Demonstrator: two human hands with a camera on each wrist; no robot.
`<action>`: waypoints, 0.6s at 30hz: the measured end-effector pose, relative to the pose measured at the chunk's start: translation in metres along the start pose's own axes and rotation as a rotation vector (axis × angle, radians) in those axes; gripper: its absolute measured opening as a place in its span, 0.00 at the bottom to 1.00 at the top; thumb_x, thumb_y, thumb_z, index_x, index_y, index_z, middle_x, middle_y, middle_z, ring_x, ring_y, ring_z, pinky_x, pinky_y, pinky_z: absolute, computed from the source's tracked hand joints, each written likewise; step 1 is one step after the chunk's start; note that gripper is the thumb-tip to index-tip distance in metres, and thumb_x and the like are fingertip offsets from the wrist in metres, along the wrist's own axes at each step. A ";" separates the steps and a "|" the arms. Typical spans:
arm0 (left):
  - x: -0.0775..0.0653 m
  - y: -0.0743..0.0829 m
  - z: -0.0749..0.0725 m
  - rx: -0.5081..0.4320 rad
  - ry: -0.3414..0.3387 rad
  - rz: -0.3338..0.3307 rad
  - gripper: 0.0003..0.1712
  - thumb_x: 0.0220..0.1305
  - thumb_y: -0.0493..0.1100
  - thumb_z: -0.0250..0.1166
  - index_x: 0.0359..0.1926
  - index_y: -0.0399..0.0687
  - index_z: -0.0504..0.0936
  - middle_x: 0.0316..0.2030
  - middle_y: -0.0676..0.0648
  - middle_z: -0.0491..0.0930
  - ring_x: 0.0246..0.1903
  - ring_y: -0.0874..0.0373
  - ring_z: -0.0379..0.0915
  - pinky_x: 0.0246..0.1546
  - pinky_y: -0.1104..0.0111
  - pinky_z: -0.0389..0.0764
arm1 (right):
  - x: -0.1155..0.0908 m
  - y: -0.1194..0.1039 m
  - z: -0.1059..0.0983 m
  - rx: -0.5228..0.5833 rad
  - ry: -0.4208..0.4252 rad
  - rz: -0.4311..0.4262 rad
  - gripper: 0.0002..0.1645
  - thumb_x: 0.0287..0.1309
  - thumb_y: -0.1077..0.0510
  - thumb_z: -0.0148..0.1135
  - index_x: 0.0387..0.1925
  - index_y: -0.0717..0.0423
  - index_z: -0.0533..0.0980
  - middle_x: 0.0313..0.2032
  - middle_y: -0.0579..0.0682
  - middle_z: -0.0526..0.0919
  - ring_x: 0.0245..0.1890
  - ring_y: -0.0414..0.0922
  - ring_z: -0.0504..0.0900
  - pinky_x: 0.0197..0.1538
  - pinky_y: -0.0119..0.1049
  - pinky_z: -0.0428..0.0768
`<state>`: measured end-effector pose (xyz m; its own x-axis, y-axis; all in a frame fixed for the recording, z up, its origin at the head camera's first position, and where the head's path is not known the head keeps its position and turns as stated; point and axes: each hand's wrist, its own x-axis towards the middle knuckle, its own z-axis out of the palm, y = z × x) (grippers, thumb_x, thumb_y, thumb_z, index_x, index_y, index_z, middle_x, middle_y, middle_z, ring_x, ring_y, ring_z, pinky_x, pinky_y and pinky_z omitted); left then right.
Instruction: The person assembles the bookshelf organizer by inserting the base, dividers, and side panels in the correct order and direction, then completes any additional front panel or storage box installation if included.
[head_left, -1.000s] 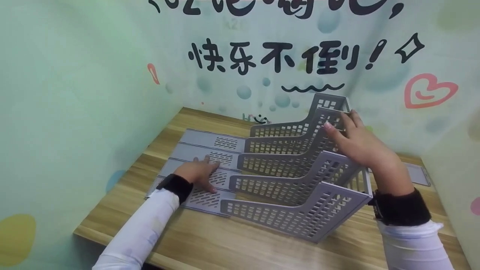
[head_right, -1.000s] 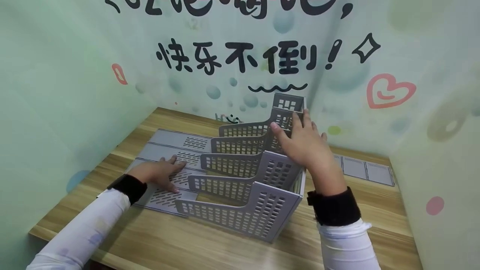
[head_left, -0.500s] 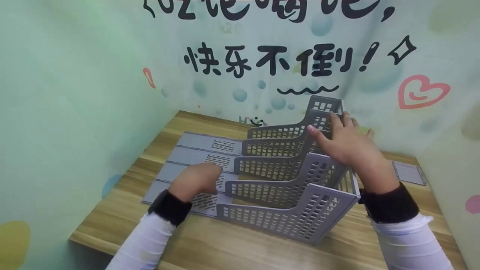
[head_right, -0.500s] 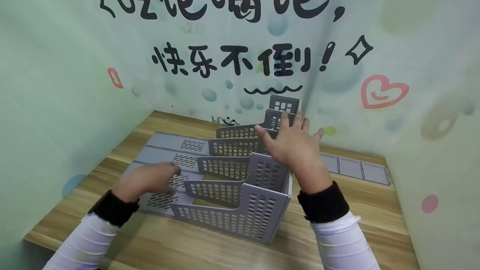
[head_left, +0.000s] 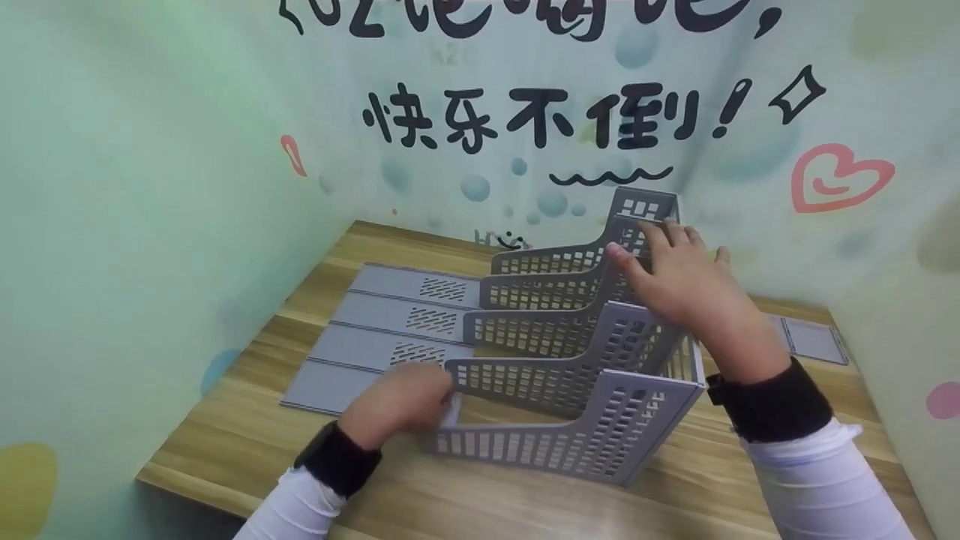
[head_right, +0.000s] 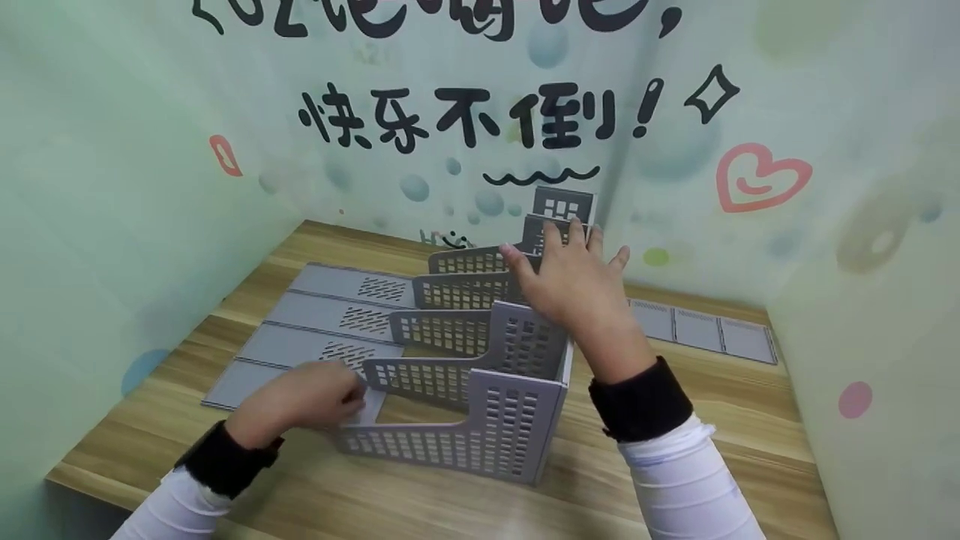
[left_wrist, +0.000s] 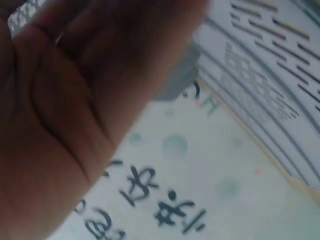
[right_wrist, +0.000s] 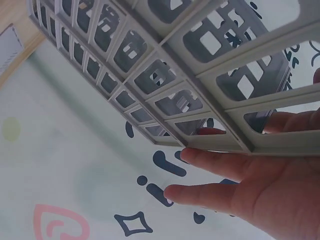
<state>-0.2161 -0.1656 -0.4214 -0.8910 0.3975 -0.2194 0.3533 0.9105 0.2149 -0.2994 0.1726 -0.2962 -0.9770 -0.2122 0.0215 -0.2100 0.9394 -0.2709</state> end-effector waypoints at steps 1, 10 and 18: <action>0.003 -0.004 -0.001 0.011 0.071 -0.011 0.05 0.66 0.39 0.69 0.33 0.43 0.84 0.28 0.46 0.84 0.28 0.52 0.78 0.34 0.58 0.86 | 0.000 0.001 0.001 0.005 -0.002 0.000 0.65 0.67 0.13 0.26 0.86 0.55 0.47 0.84 0.73 0.43 0.83 0.76 0.41 0.75 0.85 0.35; 0.039 -0.032 0.004 -0.032 0.185 0.083 0.10 0.67 0.38 0.72 0.49 0.43 0.88 0.42 0.43 0.90 0.40 0.50 0.86 0.49 0.55 0.89 | -0.001 0.007 0.002 0.039 -0.031 0.002 0.65 0.69 0.14 0.26 0.85 0.58 0.47 0.84 0.73 0.38 0.83 0.76 0.36 0.75 0.84 0.33; 0.040 -0.035 0.004 -0.045 0.242 0.120 0.07 0.64 0.32 0.71 0.41 0.45 0.91 0.34 0.47 0.89 0.32 0.55 0.83 0.42 0.60 0.89 | 0.001 0.017 0.002 0.088 -0.053 -0.017 0.63 0.71 0.16 0.28 0.85 0.59 0.48 0.85 0.69 0.37 0.85 0.71 0.33 0.77 0.82 0.35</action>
<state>-0.2628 -0.1807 -0.4416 -0.8875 0.4587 0.0432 0.4525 0.8502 0.2691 -0.3042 0.1873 -0.3027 -0.9695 -0.2439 -0.0236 -0.2200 0.9087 -0.3548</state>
